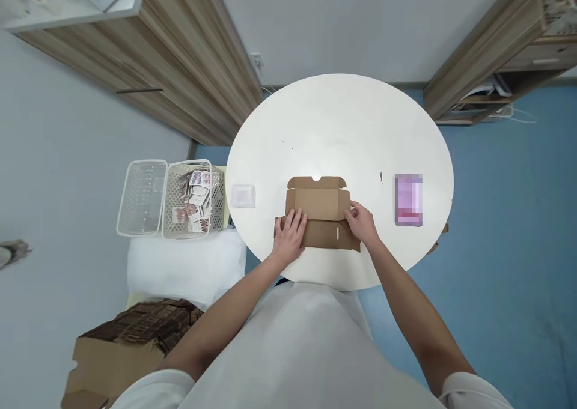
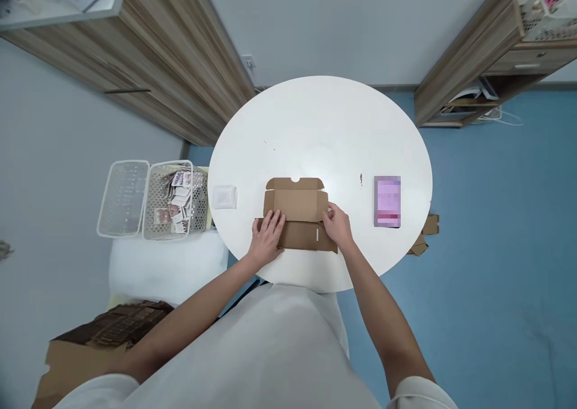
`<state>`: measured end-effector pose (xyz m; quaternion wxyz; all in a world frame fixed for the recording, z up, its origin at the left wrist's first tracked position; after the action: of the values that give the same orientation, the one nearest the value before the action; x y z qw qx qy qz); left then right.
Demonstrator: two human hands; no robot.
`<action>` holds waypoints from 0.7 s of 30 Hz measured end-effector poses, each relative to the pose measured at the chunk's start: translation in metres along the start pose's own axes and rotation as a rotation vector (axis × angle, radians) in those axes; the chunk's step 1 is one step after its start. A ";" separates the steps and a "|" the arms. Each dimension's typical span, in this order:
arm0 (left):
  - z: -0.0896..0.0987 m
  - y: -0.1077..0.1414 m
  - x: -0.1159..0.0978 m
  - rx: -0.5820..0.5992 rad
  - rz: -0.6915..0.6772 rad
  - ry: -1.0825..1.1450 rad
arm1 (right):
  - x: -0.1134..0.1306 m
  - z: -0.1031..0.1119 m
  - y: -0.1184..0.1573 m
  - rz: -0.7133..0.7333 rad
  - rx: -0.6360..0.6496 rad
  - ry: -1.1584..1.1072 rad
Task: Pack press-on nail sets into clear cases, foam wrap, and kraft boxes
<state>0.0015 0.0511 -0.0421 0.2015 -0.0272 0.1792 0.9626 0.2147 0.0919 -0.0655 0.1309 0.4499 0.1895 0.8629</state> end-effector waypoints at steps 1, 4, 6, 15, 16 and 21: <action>0.000 -0.002 -0.001 0.014 0.000 -0.005 | 0.000 -0.001 0.001 0.005 0.012 0.037; -0.002 -0.005 -0.003 0.033 0.015 -0.002 | 0.007 0.003 0.009 0.080 -0.092 0.201; -0.003 -0.005 -0.003 0.032 0.026 0.007 | 0.017 0.004 0.020 0.200 -0.171 0.353; -0.011 0.033 -0.009 -0.043 -0.026 0.045 | 0.017 -0.064 0.078 0.477 0.196 0.822; -0.012 0.042 -0.005 -0.064 -0.005 0.065 | 0.013 -0.070 0.083 0.454 0.205 0.835; -0.035 0.090 0.045 -0.201 0.332 0.357 | 0.004 -0.088 0.101 0.358 0.201 0.857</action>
<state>-0.0762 -0.0210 -0.0508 0.0021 -0.1867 0.1174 0.9754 0.1336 -0.0153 -0.0637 -0.1541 0.0895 0.2284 0.9571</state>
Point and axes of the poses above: each hand's wrist, its own y-axis away from the middle knuckle, its own z-axis out of the back of the hand, x = y × z, the point moved 5 cm from there along -y, towards the middle knuckle, and after that the axes turned 4 degrees about y, right-handed, at the moved point
